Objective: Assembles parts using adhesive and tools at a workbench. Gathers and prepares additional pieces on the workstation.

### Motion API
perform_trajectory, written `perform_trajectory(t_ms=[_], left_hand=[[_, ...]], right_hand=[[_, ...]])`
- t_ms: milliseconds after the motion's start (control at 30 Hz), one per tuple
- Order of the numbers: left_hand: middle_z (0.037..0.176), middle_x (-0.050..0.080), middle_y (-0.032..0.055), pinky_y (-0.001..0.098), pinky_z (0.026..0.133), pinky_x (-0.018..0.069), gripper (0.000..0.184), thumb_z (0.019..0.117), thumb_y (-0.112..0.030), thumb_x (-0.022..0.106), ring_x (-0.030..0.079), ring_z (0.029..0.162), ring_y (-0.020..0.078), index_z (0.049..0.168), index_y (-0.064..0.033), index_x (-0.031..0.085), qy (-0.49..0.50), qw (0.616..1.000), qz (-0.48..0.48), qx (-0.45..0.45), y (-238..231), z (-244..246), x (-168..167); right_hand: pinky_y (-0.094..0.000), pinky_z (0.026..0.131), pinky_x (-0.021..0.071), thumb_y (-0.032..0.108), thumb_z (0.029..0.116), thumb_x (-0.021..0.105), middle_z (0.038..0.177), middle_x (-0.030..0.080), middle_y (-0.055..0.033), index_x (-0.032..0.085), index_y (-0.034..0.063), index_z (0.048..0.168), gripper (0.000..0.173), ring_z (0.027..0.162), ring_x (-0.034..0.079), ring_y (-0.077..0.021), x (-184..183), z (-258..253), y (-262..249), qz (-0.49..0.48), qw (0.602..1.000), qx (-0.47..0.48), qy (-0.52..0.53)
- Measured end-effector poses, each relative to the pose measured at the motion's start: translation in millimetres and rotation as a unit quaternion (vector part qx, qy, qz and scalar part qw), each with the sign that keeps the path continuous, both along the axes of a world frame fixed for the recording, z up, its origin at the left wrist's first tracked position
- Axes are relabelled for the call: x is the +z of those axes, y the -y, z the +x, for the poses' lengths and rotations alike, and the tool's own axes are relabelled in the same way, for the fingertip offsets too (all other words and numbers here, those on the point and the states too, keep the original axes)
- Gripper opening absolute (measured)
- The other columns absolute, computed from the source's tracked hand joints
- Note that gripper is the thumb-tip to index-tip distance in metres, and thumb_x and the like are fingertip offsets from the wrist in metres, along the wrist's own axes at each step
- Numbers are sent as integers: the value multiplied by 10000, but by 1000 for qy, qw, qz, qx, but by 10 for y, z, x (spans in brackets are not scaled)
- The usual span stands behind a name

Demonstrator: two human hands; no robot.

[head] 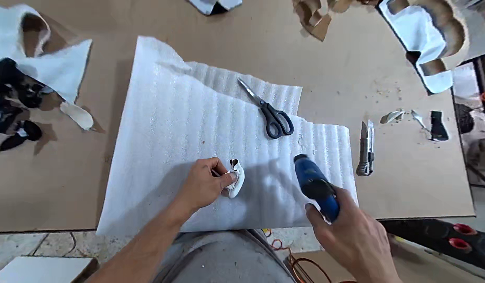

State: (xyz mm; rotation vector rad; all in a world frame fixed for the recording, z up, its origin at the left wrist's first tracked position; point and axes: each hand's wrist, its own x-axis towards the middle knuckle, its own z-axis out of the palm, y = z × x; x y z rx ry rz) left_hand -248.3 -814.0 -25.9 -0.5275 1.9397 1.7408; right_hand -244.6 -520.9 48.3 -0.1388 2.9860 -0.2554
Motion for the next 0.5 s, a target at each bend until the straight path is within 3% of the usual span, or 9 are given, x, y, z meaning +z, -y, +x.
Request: perform_trajectory(t_ms=[67,133,200,333,400,500], left_hand=[[810,690,108,303,586,567,171,953,-145,738,669,660,174,892,-18,641,53,994,83,35,-3,-57,219],[817,690,107,269,569,560,160,969,-122,709,670,659,154,885,-8,635,72,988,126,52,-52,-68,407],[797,686,100,248,554,550,163,982,-116,687,663,641,139,878,-8,623,85,983,148,62,-115,-69,562],[768,686,82,233,559,560,177,1004,-102,649,667,629,121,854,-16,614,98,974,188,76,-256,-116,814],[785,700,83,238,580,572,225,1065,-111,530,679,646,122,893,-6,630,91,966,231,78,-323,-122,944],[850,720,70,257,630,608,435,1123,-259,360,692,662,120,1000,-8,694,-17,972,234,23,-288,-82,1080]], right_hand=[[-677,633,502,294,778,644,968,701,-250,575,-26,1363,671,798,685,-473,-259,-199,-124,3,1000,10,-28],[-726,740,502,206,797,711,1068,688,-300,559,-35,1389,657,924,677,-523,-413,-333,-153,-13,1000,19,-12],[-729,814,499,207,842,744,1156,662,-323,552,-26,1425,657,1030,651,-544,-385,-325,-61,-25,998,51,2],[-515,842,604,318,855,752,1400,603,-171,579,131,1438,636,1200,645,-345,0,-37,475,-196,956,204,-75],[-425,855,619,253,915,715,1369,634,-125,607,189,1419,519,1177,666,-265,14,-6,665,-275,925,237,-114],[-299,814,623,212,969,668,1228,683,-65,632,163,1386,421,1034,693,-130,118,-108,690,-335,908,196,-158]])
